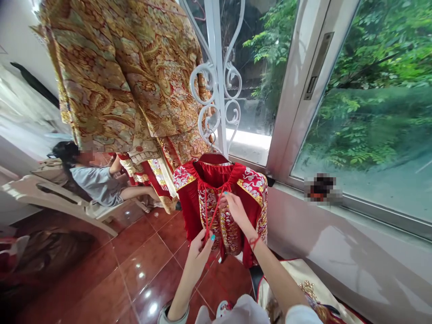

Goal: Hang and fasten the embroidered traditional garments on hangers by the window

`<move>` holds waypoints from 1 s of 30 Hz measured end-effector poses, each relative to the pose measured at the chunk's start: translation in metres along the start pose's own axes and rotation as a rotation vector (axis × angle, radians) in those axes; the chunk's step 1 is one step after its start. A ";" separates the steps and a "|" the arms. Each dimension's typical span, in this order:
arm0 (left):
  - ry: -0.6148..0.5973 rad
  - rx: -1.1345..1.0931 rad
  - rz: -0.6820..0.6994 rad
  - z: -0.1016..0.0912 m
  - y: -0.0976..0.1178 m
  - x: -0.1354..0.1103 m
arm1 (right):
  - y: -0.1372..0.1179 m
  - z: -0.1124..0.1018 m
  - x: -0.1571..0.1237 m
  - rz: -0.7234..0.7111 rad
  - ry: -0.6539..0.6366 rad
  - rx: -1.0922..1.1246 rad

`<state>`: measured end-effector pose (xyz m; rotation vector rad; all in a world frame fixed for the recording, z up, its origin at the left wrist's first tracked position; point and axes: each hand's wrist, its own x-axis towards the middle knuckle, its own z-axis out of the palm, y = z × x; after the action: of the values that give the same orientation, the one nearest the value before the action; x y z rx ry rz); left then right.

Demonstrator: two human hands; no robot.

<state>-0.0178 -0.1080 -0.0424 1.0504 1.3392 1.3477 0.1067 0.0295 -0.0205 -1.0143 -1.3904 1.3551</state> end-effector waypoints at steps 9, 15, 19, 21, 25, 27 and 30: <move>-0.159 0.293 0.056 0.008 0.015 0.000 | 0.041 0.011 0.001 -1.052 0.201 -1.110; -0.219 0.300 0.065 0.003 0.034 0.003 | 0.021 0.029 0.013 -0.985 0.103 -1.168; -0.088 0.479 0.235 -0.037 0.040 0.024 | 0.000 0.009 0.010 -0.972 -0.174 -1.274; -0.003 0.578 0.317 -0.055 0.034 0.041 | -0.013 -0.003 0.012 -0.975 -0.315 -1.253; 0.106 0.660 0.426 -0.057 0.024 0.074 | -0.034 -0.018 0.022 -0.898 -0.460 -1.082; 0.133 0.633 0.575 -0.044 0.030 0.087 | -0.039 -0.019 0.025 -0.863 -0.473 -1.073; -0.048 0.607 0.713 -0.025 0.054 0.106 | -0.041 -0.019 0.024 -0.884 -0.432 -1.176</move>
<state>-0.0657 -0.0076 0.0064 2.1049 1.4346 1.4091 0.1205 0.0552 0.0214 -0.5717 -2.6360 -0.0187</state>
